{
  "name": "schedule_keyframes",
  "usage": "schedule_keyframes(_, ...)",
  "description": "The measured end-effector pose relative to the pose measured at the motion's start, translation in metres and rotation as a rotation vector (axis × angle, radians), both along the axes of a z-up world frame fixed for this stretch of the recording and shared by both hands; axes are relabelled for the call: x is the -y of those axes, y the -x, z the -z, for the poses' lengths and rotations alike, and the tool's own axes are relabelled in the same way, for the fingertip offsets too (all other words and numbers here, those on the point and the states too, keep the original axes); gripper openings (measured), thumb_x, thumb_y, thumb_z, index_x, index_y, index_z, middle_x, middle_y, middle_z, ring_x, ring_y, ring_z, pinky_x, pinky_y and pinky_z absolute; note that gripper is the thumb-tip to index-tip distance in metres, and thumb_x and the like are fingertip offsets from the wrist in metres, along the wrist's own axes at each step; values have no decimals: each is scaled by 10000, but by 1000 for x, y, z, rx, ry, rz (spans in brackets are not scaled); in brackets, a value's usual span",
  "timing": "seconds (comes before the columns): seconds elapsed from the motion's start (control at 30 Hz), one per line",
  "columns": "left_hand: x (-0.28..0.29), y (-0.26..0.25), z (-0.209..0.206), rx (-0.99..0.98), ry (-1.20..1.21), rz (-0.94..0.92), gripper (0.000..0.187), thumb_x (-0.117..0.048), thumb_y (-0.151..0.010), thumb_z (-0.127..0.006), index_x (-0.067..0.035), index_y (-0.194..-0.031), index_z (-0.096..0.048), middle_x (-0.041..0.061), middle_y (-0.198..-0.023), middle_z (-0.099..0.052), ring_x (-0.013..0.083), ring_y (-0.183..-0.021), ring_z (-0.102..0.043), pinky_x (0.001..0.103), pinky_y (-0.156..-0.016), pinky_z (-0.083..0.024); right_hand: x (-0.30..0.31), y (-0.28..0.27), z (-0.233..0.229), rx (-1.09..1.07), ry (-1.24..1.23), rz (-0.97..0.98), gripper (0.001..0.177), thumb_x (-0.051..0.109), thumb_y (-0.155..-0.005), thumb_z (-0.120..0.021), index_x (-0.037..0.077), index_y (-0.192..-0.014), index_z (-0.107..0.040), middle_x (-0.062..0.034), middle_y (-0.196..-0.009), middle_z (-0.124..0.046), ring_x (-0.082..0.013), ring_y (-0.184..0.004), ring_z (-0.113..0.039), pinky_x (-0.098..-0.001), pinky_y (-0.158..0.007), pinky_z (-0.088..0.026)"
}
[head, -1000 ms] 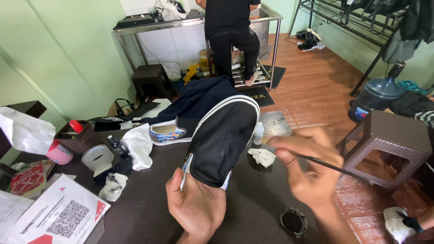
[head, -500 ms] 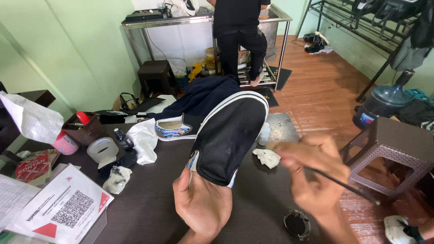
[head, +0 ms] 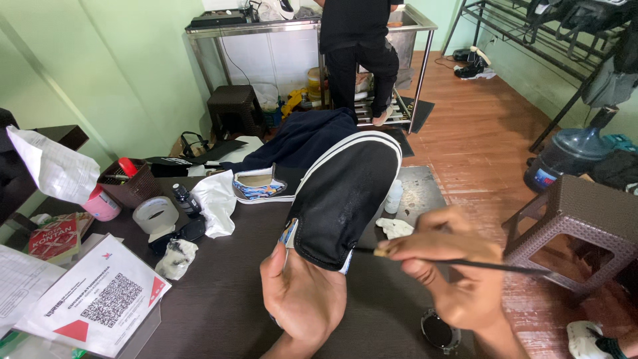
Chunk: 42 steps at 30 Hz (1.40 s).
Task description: The person paints the black canvas upper of a slip-on shoe using a thin brush and black paint. They repeatedly dip the brush into a small container of paint and apply it to the shoe's surface, holding the shoe steady with their other hand.
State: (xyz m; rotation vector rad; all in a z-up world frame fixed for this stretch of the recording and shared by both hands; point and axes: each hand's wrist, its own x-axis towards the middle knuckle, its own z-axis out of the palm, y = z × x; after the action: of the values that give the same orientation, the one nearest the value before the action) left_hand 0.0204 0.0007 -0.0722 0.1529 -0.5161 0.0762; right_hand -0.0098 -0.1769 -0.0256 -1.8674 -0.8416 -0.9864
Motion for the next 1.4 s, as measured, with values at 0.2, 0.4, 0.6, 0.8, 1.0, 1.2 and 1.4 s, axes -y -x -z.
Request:
schedule_keyframes(0.2, 3, -6, 33, -110, 5, 54, 467, -294, -1030, -433, 62, -1178, -695, 266, -1468, -567, 308, -1459, -463, 423, -1231, -296, 29, 0, 14, 128, -163, 397, 111, 68, -1003, -668, -21, -1038, -724, -146, -919, -660, -263, -898, -593, -383, -882, -475)
schedule_keyframes(0.4, 5, -80, 30, -375, -6, -49, 337, -275, -948, -534, -24, -1110, -689, 197, -1425, -621, 286, -1450, -489, 439, -1216, -299, 126, 15, 40, 99, -126, 513, 156, 78, -1150, -587, -56, -1137, -665, -205, -1042, -643, -353, -1012, -699, -448, -975, -618)
schedule_keyframes(0.6, -8, -35, -85, -427, -13, -7, 425, -265, -876, -594, 1, -1202, -652, 215, -1460, -585, 327, -1456, -494, 459, -1214, -343, 89, 52, 108, -132, 28, 593, 121, 109, -1049, -630, 36, -1052, -726, -98, -1016, -726, -261, -944, -708, -385, -930, -566)
schedule_keyframes(0.8, -33, 14, -48, -406, 10, -92, 566, -252, -804, -654, 25, -1295, -614, 231, -1494, -550, 369, -1463, -496, 482, -1213, -384, 99, 82, 184, -302, 155, 539, 121, 135, -948, -674, 124, -965, -793, 4, -988, -815, -171, -874, -722, -322, -884, -518)
schedule_keyframes(1.0, -28, 12, -39, -333, 1, -24, 591, -221, -843, -640, 172, -1283, -603, 332, -1470, -531, 410, -1433, -482, 469, -1225, -338, 97, 91, 197, -325, 156, 544, 117, 179, -942, -665, 149, -931, -778, 33, -961, -808, -182, -884, -650, -336, -915, -496)
schedule_keyframes(1.2, -24, 24, -32, -165, -68, 190, 608, -266, -971, -543, 141, -1421, -526, 296, -1483, -542, 383, -1434, -489, 494, -1231, -328, 108, 92, 219, -388, 175, 532, 138, 196, -948, -656, 163, -958, -790, 64, -983, -809, -193, -913, -650, -340, -931, -490)
schedule_keyframes(1.4, -10, 21, -19, -152, -119, 115, 629, -261, -994, -480, 196, -1427, -464, 336, -1529, -469, 404, -1470, -431, 474, -1248, -306, 101, 93, 200, -289, 54, 565, 99, 114, -934, -690, 136, -903, -781, 23, -958, -814, -174, -857, -674, -318, -903, -520)
